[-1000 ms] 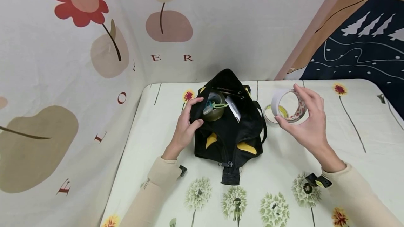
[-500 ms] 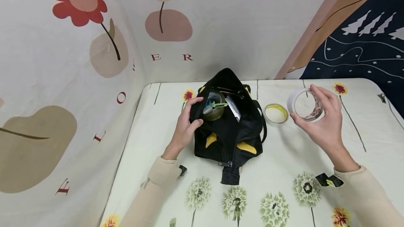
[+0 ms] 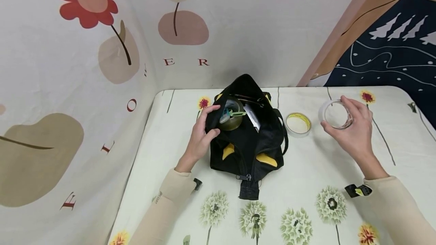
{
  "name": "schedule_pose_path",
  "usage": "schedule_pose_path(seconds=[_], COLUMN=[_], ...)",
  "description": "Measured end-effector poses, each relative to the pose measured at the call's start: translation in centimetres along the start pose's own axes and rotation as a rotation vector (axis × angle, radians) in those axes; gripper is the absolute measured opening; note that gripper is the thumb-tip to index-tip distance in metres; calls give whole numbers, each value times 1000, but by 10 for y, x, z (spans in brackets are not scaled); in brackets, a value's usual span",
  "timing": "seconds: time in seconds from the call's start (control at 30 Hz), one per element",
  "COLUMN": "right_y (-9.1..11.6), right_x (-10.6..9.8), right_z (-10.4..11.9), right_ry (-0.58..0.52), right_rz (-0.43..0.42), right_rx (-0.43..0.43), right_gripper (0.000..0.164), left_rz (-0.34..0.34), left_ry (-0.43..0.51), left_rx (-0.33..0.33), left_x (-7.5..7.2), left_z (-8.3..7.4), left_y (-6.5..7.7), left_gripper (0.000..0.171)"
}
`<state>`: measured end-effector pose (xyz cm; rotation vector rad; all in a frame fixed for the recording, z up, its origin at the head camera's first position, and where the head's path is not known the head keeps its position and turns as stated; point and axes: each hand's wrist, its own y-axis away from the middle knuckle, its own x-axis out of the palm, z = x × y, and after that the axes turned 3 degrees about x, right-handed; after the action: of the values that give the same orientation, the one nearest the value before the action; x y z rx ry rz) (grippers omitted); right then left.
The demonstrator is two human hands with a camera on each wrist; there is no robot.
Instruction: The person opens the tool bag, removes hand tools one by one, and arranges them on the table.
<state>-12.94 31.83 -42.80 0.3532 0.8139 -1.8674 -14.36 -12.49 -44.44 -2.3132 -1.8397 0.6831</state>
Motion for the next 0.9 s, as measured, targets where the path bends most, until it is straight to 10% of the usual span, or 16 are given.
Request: schedule_pose_path(seconds=[0.47,0.9], right_y=[-7,-6], right_x=[5,12], right_z=[-29,-36], right_ry=[128,158], right_rz=[142,215], right_rx=[124,66], right_gripper=[89,96], left_rz=[-6,-3], left_ry=[-5,-2], left_rx=[0,0], left_x=[-1,-1], left_z=[-1,-1], left_y=[1,1], left_gripper=[69,70])
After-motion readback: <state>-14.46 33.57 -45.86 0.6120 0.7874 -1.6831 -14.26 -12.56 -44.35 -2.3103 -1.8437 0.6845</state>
